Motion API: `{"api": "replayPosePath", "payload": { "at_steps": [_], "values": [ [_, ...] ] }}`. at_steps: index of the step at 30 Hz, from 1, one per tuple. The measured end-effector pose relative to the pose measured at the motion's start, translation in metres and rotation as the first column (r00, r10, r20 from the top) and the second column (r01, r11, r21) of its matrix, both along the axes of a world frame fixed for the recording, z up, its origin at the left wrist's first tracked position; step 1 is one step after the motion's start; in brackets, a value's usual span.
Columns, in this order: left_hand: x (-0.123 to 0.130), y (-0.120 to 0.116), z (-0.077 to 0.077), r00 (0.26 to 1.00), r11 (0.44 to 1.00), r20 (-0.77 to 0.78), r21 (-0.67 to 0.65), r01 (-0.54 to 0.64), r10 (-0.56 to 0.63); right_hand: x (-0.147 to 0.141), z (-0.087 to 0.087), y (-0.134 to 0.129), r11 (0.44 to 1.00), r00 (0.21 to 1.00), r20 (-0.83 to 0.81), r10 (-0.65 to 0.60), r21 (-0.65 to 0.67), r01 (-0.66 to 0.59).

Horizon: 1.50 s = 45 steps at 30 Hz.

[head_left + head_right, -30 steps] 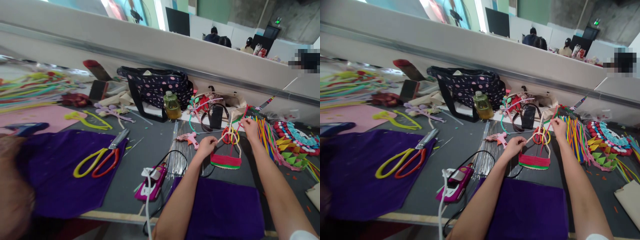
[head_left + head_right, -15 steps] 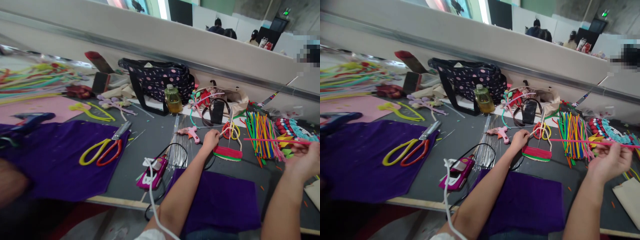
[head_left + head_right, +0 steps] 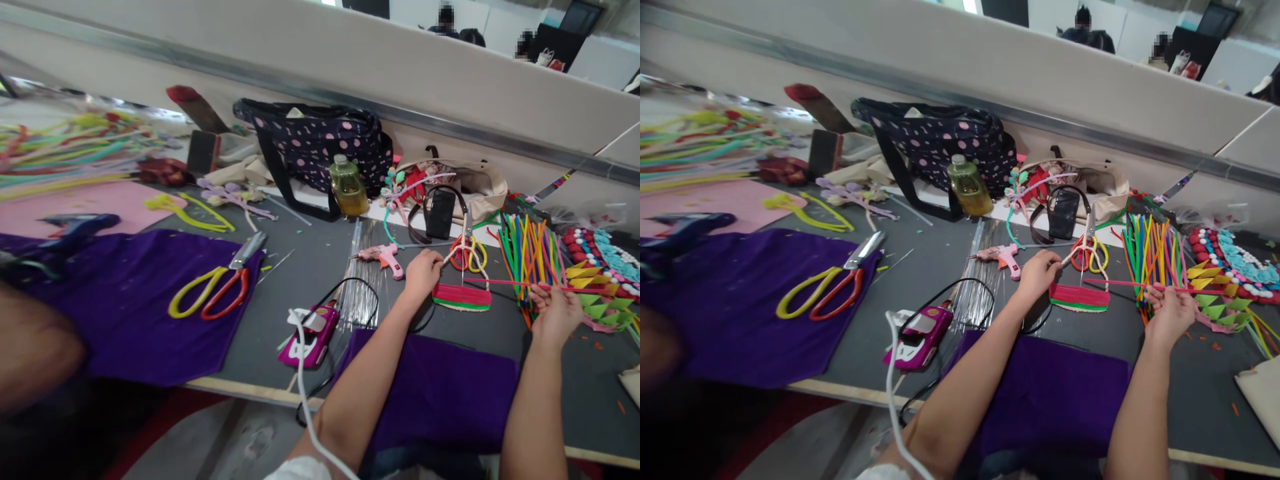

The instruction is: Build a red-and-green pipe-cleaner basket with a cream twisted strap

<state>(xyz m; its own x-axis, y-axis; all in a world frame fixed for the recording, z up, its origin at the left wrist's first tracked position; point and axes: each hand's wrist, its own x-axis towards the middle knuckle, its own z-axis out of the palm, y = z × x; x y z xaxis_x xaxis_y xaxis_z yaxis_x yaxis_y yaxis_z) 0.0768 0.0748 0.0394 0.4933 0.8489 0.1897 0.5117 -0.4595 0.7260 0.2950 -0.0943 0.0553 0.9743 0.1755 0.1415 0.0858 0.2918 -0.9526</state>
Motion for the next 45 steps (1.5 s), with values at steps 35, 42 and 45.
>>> {"api": "replayPosePath", "payload": {
  "at_steps": [35,42,45],
  "values": [
    [0.004,-0.031,0.007,0.888,0.898,-0.27,0.137,0.418,-0.372,-0.005,-0.021,0.012,0.986,0.968,-0.192,0.158,-0.027,-0.167],
    [0.015,-0.021,0.0,0.909,0.936,-0.352,0.181,0.302,-0.226,-0.007,-0.023,0.014,0.98,0.955,-0.235,0.183,-0.027,-0.195],
    [0.02,-0.02,-0.004,0.896,0.926,-0.379,0.197,0.321,-0.23,-0.008,-0.026,0.015,0.979,0.947,-0.258,0.191,-0.017,-0.202]
  ]
}}
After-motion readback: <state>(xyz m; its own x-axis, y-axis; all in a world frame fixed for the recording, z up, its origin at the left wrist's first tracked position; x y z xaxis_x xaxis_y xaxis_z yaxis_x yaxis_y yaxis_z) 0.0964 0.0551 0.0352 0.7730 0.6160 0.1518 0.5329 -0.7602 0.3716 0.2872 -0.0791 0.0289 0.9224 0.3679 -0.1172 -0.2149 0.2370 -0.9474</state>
